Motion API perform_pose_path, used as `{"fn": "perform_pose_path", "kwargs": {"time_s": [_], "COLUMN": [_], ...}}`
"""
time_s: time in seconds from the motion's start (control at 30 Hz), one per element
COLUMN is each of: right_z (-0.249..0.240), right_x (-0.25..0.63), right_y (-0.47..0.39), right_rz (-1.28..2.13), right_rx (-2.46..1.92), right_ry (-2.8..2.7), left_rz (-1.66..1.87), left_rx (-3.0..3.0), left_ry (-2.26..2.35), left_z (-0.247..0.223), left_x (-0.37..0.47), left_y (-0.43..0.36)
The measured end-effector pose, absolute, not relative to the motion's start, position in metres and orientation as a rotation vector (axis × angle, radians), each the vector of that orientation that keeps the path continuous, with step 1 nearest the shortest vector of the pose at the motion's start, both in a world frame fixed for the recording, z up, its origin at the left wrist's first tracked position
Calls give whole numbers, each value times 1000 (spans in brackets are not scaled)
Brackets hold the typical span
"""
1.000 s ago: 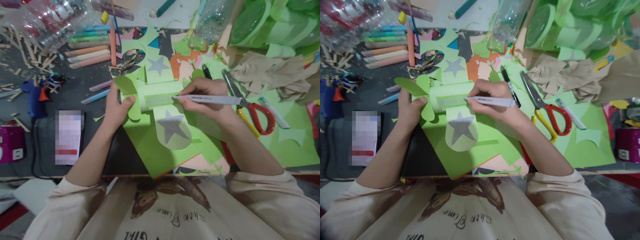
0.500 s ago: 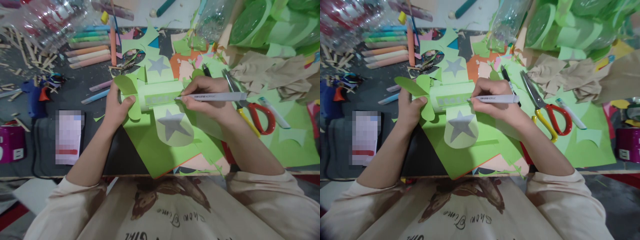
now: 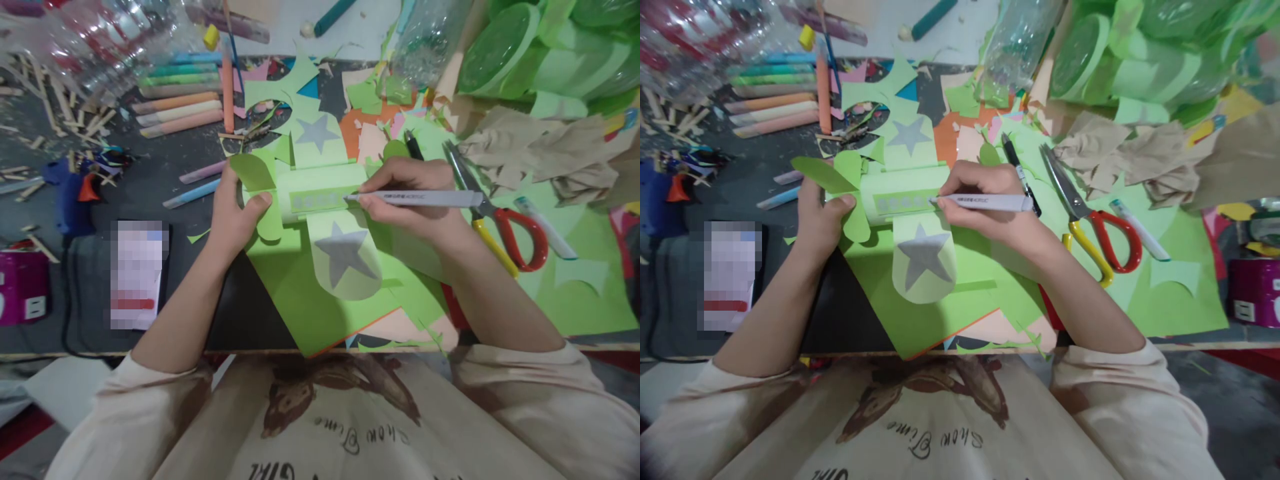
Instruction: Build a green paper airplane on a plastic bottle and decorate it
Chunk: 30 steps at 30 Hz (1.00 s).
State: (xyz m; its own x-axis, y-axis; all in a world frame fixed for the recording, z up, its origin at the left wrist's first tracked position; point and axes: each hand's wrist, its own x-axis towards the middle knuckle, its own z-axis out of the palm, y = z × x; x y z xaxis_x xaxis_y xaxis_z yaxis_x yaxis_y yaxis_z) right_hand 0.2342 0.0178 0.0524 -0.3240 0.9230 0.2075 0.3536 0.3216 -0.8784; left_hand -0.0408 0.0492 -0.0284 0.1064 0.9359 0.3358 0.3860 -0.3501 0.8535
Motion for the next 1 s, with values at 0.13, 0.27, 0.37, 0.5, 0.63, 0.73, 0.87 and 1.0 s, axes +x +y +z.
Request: {"fn": "perform_pose_path", "kwargs": {"time_s": [0.13,0.27,0.37,0.5,0.63,0.73,0.87,1.0], "right_z": [50,49,49,50,52,52,51,52], "right_x": [236,237,237,235,234,234,236,234], "right_y": [19,20,20,19,17,18,21,21], "right_rz": [976,991,961,951,987,992,1025,1022], "right_rx": [-1140,-1156,-1116,-1143,-1147,-1115,-1074,-1082], "right_ry": [-1871,-1870,-1843,-1810,-1779,-1798,-1826,-1784], "left_rz": [1192,1180,1178,1180,1182,1181,1187,1190], "left_rx": [1809,1813,1814,1817,1831,1846,1850,1822], "left_ry": [1324,1315,1309,1312,1300,1301,1291,1294], "left_z": [-27,-25,-26,-28,-28,-27,-27,-28], "left_x": [-41,-41,-43,-44,-44,-43,-43,-43], "left_y": [49,49,49,49,49,49,49,48]}}
